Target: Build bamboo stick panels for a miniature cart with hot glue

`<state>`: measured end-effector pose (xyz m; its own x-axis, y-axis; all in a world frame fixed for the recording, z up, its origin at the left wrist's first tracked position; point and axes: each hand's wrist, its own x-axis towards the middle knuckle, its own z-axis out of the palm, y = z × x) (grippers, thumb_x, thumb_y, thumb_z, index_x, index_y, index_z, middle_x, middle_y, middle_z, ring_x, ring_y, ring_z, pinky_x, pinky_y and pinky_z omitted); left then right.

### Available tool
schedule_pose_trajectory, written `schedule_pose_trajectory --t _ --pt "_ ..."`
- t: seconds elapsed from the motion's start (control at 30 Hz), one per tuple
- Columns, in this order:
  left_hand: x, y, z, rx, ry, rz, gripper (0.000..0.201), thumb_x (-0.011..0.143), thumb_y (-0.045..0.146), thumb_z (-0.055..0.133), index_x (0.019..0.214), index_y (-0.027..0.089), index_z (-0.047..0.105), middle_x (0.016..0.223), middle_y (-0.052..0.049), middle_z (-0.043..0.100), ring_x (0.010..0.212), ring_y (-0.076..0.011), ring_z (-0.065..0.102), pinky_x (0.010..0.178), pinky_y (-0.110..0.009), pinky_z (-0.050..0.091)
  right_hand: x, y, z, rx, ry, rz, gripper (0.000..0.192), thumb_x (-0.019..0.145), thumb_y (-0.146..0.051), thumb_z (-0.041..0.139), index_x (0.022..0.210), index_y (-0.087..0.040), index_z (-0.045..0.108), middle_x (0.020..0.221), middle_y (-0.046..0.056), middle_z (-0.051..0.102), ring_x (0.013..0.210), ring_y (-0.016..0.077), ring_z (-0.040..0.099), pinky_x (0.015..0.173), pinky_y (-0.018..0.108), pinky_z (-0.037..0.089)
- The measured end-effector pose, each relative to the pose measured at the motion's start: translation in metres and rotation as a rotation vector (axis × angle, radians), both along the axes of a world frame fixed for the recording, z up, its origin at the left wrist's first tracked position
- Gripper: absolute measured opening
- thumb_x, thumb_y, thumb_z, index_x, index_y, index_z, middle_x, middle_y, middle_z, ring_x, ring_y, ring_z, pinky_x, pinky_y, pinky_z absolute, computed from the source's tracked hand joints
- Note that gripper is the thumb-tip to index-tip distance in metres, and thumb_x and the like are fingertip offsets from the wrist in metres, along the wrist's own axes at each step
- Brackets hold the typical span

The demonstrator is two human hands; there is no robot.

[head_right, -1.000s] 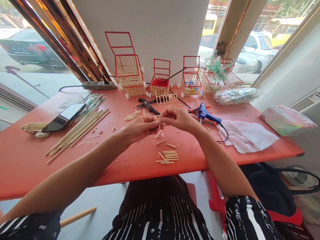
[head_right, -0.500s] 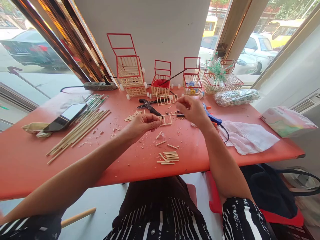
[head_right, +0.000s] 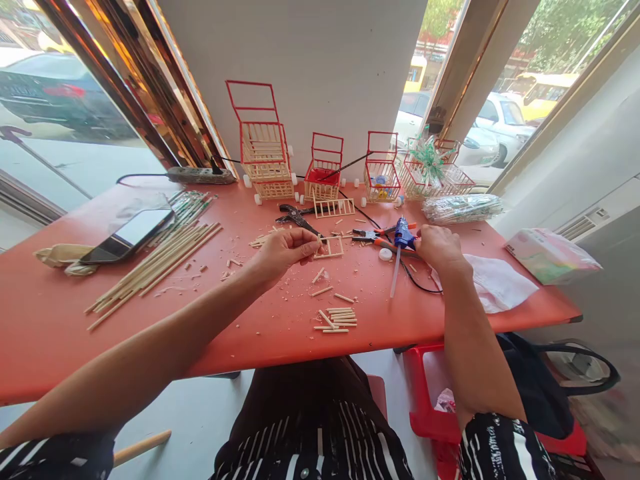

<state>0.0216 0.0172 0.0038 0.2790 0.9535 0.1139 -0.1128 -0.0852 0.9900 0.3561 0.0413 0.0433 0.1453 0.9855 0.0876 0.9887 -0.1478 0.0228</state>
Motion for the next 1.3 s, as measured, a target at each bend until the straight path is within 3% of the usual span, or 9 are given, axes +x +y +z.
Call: schedule_pose_trajectory --t 0.1,0.33,0.47,0.57,0.67,0.77,0.93,1.1,1.3 --pt "0.001 0.001 0.000 -0.012 -0.009 0.013 0.047 0.061 0.052 0.094 0.079 0.015 0.071 0.075 -0.006 0.076 0.057 -0.0093 0.052 0.056 -0.026 0.040 0.001 0.003 -0.006 -0.124 -0.011 -0.041 0.029 0.096 -0.032 0.058 0.117 -0.017 0.073 0.116 0.018 0.078 0.112 0.0343 0.070 0.087 0.041 0.050" --pt "0.000 0.003 0.003 -0.036 -0.027 0.019 0.049 0.055 0.052 0.097 0.075 0.015 0.072 0.072 -0.005 0.075 0.057 -0.0092 0.050 0.057 -0.026 0.040 0.004 -0.001 -0.017 0.013 0.196 -0.040 0.042 0.086 -0.027 0.070 0.125 -0.015 0.062 0.109 0.016 0.076 0.094 0.0292 0.072 0.073 0.034 0.049" --pt "0.000 0.005 0.002 -0.043 -0.035 0.034 0.051 0.054 0.052 0.098 0.078 0.015 0.074 0.075 -0.005 0.076 0.058 -0.0090 0.050 0.058 -0.025 0.039 -0.001 -0.004 -0.018 0.218 0.293 -0.103 0.042 0.089 -0.030 0.067 0.127 -0.014 0.062 0.108 0.018 0.076 0.098 0.0339 0.072 0.081 0.040 0.051" --pt "0.000 0.007 0.000 -0.035 -0.029 0.050 0.051 0.055 0.054 0.097 0.079 0.014 0.075 0.074 -0.005 0.076 0.060 -0.0092 0.050 0.058 -0.025 0.037 -0.007 -0.009 -0.008 0.483 0.414 -0.140 0.029 0.094 -0.042 0.061 0.107 -0.016 0.066 0.097 0.018 0.074 0.095 0.0357 0.071 0.086 0.046 0.051" --pt "-0.001 0.009 -0.002 -0.003 -0.028 0.098 0.049 0.056 0.053 0.096 0.078 0.015 0.077 0.071 -0.002 0.072 0.061 -0.0094 0.050 0.060 -0.026 0.037 -0.022 -0.020 0.005 0.606 0.734 -0.006 0.036 0.096 -0.056 0.057 0.093 -0.021 0.065 0.082 0.010 0.069 0.078 0.0276 0.068 0.079 0.043 0.053" --pt "-0.003 0.010 -0.001 0.066 -0.016 0.152 0.045 0.059 0.053 0.094 0.077 0.016 0.077 0.072 -0.001 0.071 0.066 -0.0112 0.053 0.064 -0.027 0.040 -0.049 -0.033 0.010 0.452 1.079 0.263 0.047 0.091 -0.069 0.067 0.099 -0.023 0.068 0.089 0.007 0.071 0.073 0.0198 0.065 0.070 0.035 0.054" --pt "-0.008 0.012 0.001 0.189 0.065 0.231 0.042 0.065 0.057 0.090 0.073 0.018 0.075 0.072 -0.002 0.071 0.067 -0.0137 0.055 0.066 -0.028 0.043 -0.083 -0.040 -0.008 0.170 1.207 0.517 0.052 0.089 -0.073 0.070 0.099 -0.022 0.071 0.091 0.007 0.071 0.069 0.0162 0.058 0.059 0.030 0.049" --pt "-0.013 0.017 -0.001 0.298 0.139 0.307 0.032 0.072 0.051 0.083 0.072 0.020 0.076 0.072 -0.003 0.071 0.067 -0.0152 0.056 0.065 -0.029 0.042 -0.089 -0.040 -0.028 0.092 1.195 0.589 0.054 0.091 -0.074 0.068 0.100 -0.021 0.069 0.093 0.009 0.071 0.072 0.0181 0.061 0.062 0.032 0.052" --pt "-0.012 0.015 0.002 0.366 0.150 0.324 0.021 0.076 0.041 0.079 0.073 0.020 0.077 0.073 -0.002 0.073 0.064 -0.0134 0.052 0.063 -0.028 0.040 -0.091 -0.045 -0.025 0.094 1.196 0.558 0.056 0.089 -0.076 0.069 0.096 -0.021 0.066 0.086 0.006 0.066 0.064 0.0151 0.055 0.060 0.032 0.051"
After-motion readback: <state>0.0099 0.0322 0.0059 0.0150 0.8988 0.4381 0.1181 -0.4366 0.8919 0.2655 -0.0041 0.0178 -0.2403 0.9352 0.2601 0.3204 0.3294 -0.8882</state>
